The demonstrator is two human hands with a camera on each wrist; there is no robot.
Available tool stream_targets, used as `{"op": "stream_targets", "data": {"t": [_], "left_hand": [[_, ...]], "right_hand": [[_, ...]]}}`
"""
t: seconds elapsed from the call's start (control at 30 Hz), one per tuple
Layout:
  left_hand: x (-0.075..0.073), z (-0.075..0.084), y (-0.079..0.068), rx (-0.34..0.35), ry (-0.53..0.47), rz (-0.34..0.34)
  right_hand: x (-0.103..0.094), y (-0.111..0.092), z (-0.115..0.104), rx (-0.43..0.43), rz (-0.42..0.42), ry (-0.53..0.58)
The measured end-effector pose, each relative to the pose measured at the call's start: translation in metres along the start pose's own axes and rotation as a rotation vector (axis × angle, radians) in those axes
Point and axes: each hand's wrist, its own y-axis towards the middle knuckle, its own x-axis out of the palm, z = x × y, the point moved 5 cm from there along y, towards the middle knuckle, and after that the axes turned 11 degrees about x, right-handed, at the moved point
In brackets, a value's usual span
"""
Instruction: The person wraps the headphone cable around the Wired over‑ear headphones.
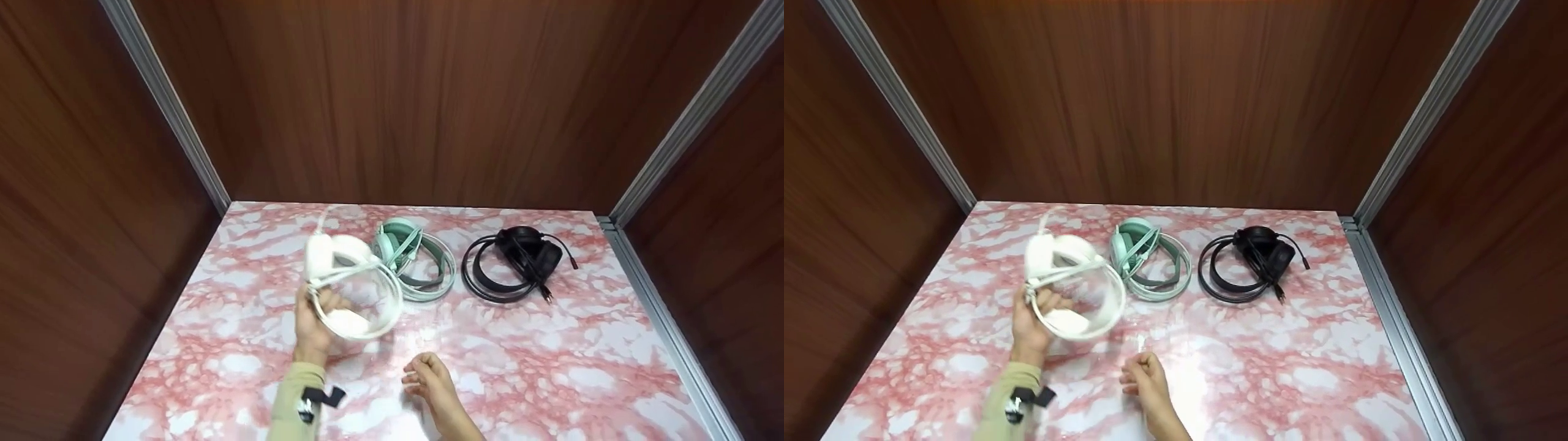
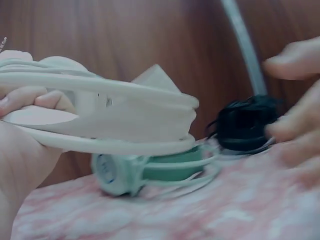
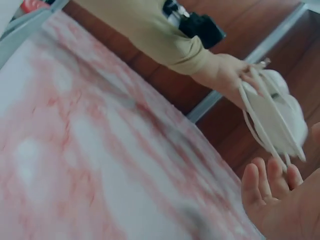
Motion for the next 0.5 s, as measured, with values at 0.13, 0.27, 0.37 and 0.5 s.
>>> {"op": "stream_targets", "data": {"t": [0.13, 0.27, 0.37, 0.5], "left_hand": [[-0.016, 0.027, 0.020, 0.003, -0.032, 0.012], [-0.035, 0.048, 0.037, -0.009, -0.014, 0.060], [-0.050, 0.062, 0.045, 0.002, 0.005, 0.131], [-0.067, 0.072, 0.052, 0.018, 0.014, 0.241]], "right_hand": [[-0.014, -0.005, 0.010, 0.052, -0.027, 0.001], [-0.023, -0.011, 0.020, 0.083, -0.083, 0.041], [-0.027, -0.013, 0.025, 0.092, -0.119, 0.066], [-0.034, -0.015, 0.027, 0.101, -0.102, 0.059]]}}
